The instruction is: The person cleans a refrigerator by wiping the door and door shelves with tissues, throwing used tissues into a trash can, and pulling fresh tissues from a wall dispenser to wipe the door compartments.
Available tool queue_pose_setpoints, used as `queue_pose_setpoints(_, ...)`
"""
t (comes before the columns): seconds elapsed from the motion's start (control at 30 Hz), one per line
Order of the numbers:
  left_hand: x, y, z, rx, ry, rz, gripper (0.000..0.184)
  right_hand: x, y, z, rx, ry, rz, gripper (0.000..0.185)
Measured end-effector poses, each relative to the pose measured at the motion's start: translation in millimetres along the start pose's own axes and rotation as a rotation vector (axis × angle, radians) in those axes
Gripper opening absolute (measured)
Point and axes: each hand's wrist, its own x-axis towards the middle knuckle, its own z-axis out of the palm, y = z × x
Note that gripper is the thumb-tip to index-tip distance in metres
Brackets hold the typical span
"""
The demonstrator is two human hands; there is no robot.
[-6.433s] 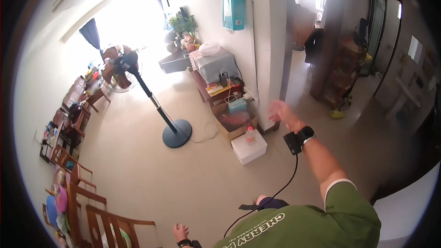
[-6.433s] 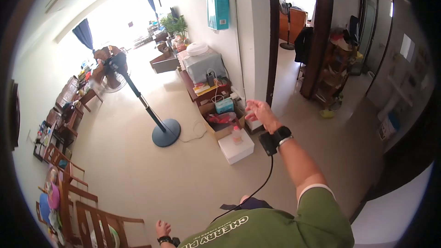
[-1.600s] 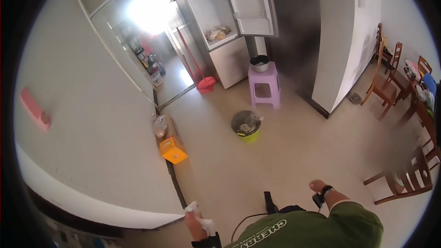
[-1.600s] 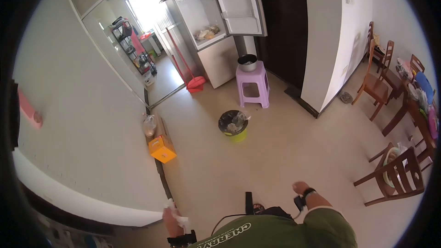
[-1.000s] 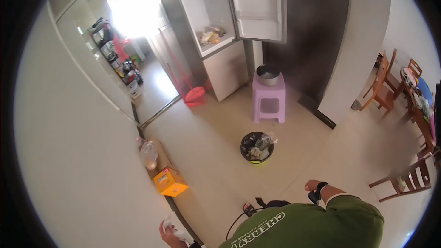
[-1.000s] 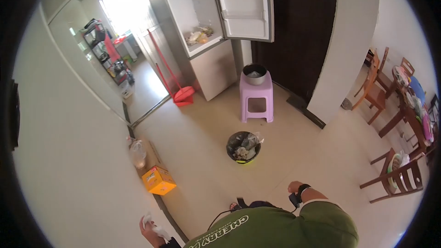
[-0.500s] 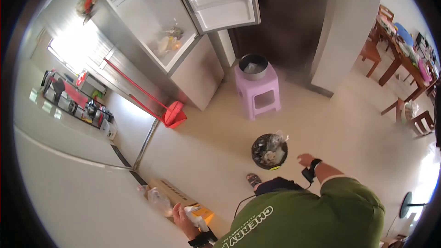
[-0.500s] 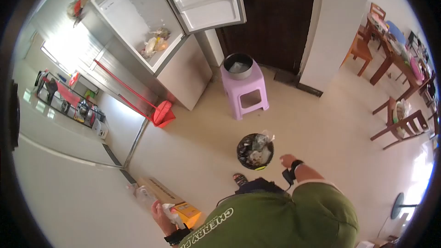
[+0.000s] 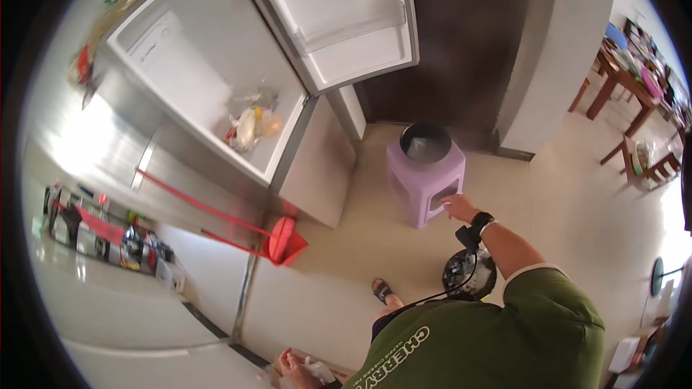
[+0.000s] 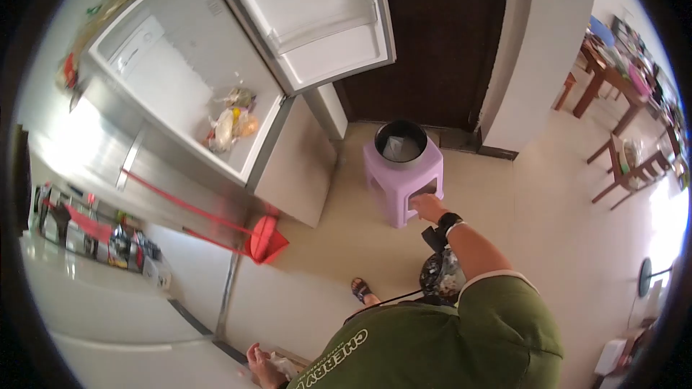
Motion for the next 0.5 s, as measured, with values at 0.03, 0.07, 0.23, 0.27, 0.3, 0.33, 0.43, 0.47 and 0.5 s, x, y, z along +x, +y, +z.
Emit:
queue_pose_setpoints(0.03, 42, 3, 9, -0.256, 0.01, -0.079, 0.02, 15, -7, 2, -0.066, -0.025, 0.006, 0.029)
queue_pose_setpoints(0.07, 72, 5, 18, -0.508, 0.01, -0.177, 0.021, 27, -7, 3, -0.139, -0.059, 0.02, 0.03)
queue_pose_setpoints(0.23, 192, 98, 58, -0.552, -0.177, -0.152, 0.021, 81, -20, -1, -0.234, 0.217, -0.041, 0.029)
queue_pose_setpoints(0.27, 214, 110, 70, -0.51, -0.233, -0.105, 0.021, 96, -11, 1, -0.306, 0.247, -0.108, 0.029)
queue_pose_setpoints(0.3, 233, 123, 82, -0.47, -0.287, -0.056, 0.02, 107, -11, -4, -0.302, 0.223, -0.061, 0.03)
queue_pose_setpoints(0.33, 247, 138, 94, -0.432, -0.303, -0.032, 0.019, 120, -17, -11, -0.298, 0.199, -0.016, 0.03)
queue_pose_setpoints(0.43, 284, 166, 134, -0.368, -0.395, -0.035, 0.022, 172, -25, -31, -0.286, 0.148, 0.133, 0.03)
queue_pose_setpoints(0.47, 294, 167, 143, -0.36, -0.428, -0.019, 0.023, 189, -24, -32, -0.282, 0.124, 0.179, 0.03)
queue_pose_setpoints(0.5, 305, 176, 153, -0.352, -0.454, 0.0, 0.024, 205, -30, -36, -0.318, 0.132, 0.208, 0.031)
